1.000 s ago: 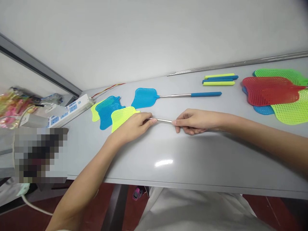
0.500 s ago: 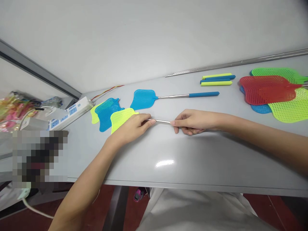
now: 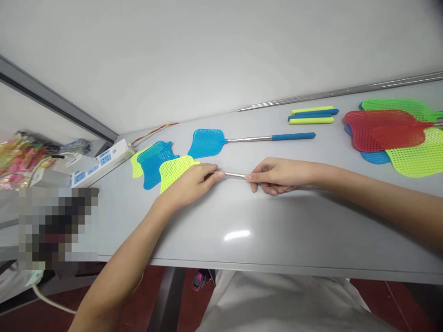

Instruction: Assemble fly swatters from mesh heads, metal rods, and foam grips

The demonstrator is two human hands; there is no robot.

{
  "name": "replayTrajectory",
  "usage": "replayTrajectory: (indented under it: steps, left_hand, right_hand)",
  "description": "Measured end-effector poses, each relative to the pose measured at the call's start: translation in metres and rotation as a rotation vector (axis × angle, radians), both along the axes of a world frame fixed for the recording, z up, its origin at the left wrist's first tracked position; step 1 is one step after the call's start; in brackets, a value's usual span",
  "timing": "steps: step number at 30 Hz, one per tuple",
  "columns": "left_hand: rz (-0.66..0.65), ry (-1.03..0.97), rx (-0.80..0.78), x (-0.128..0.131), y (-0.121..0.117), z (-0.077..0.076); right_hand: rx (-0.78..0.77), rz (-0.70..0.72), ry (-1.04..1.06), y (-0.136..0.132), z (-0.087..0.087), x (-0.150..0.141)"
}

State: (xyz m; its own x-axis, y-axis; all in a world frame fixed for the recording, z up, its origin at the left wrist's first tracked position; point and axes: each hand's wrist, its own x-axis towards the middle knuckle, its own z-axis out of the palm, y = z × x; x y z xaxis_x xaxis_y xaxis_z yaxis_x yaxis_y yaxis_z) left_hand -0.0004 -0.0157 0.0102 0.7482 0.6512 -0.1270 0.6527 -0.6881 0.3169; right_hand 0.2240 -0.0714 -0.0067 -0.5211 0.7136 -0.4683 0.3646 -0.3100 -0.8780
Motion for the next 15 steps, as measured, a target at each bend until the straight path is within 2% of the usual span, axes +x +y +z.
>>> replayTrajectory:
  steps: [15]
  left_hand:
    - [0.000,0.002,0.007,0.0006,0.0007,0.0005]
  right_hand:
    - [0.007,0.007,0.004,0.0005,-0.0005,0.0002]
